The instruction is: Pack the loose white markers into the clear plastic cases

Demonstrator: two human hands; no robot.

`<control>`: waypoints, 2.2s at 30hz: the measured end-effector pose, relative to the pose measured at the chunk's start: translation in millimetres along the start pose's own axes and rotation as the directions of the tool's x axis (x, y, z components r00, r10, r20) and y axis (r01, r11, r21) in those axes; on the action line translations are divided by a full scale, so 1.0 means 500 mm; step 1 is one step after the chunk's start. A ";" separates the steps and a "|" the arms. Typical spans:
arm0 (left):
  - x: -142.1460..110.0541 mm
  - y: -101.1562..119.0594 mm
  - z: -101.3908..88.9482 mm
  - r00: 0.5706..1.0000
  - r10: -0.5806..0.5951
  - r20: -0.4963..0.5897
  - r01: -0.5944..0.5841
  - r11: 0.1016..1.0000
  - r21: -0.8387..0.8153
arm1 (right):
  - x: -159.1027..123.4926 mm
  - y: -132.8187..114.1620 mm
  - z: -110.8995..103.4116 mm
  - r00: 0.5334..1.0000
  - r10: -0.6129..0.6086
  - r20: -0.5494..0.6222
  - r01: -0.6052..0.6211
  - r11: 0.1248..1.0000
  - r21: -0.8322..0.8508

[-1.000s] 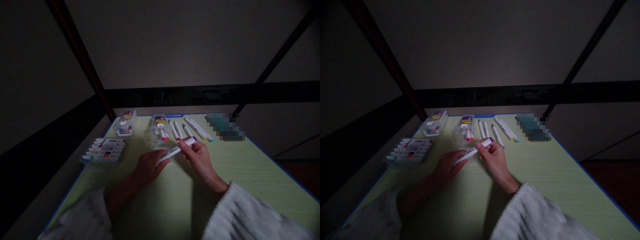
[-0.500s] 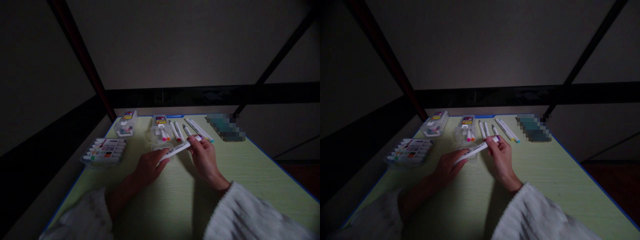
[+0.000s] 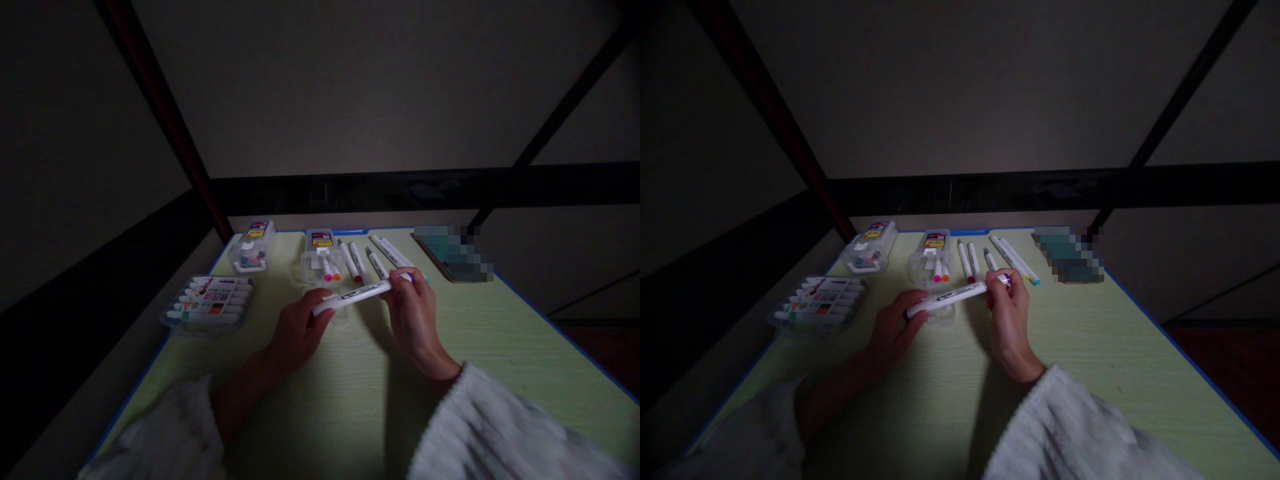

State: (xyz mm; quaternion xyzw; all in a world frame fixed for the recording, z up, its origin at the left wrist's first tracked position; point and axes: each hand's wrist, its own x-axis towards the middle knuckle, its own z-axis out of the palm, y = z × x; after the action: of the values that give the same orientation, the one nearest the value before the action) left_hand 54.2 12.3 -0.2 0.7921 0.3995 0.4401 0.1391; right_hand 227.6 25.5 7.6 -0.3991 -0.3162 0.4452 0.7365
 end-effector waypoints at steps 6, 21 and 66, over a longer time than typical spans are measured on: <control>0.005 0.006 -0.004 0.999 -0.024 -0.034 0.023 1.000 -0.021 | 0.001 -0.001 0.003 1.000 0.019 -0.004 -0.019 1.000 0.012; 0.011 0.008 -0.011 0.996 -0.082 0.045 0.085 0.995 -0.049 | -0.006 -0.011 0.007 0.999 0.006 0.049 -0.007 1.000 0.023; 0.012 -0.006 -0.012 1.000 -0.014 -0.003 0.015 0.999 0.032 | -0.025 -0.038 0.015 0.930 0.013 0.366 -0.032 0.998 0.046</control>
State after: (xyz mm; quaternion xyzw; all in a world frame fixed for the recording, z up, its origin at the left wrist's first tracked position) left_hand 49.8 17.8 5.1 0.7906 0.4124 0.4338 0.1290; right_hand 224.1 11.3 26.5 -0.2940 -0.4318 0.5281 0.6695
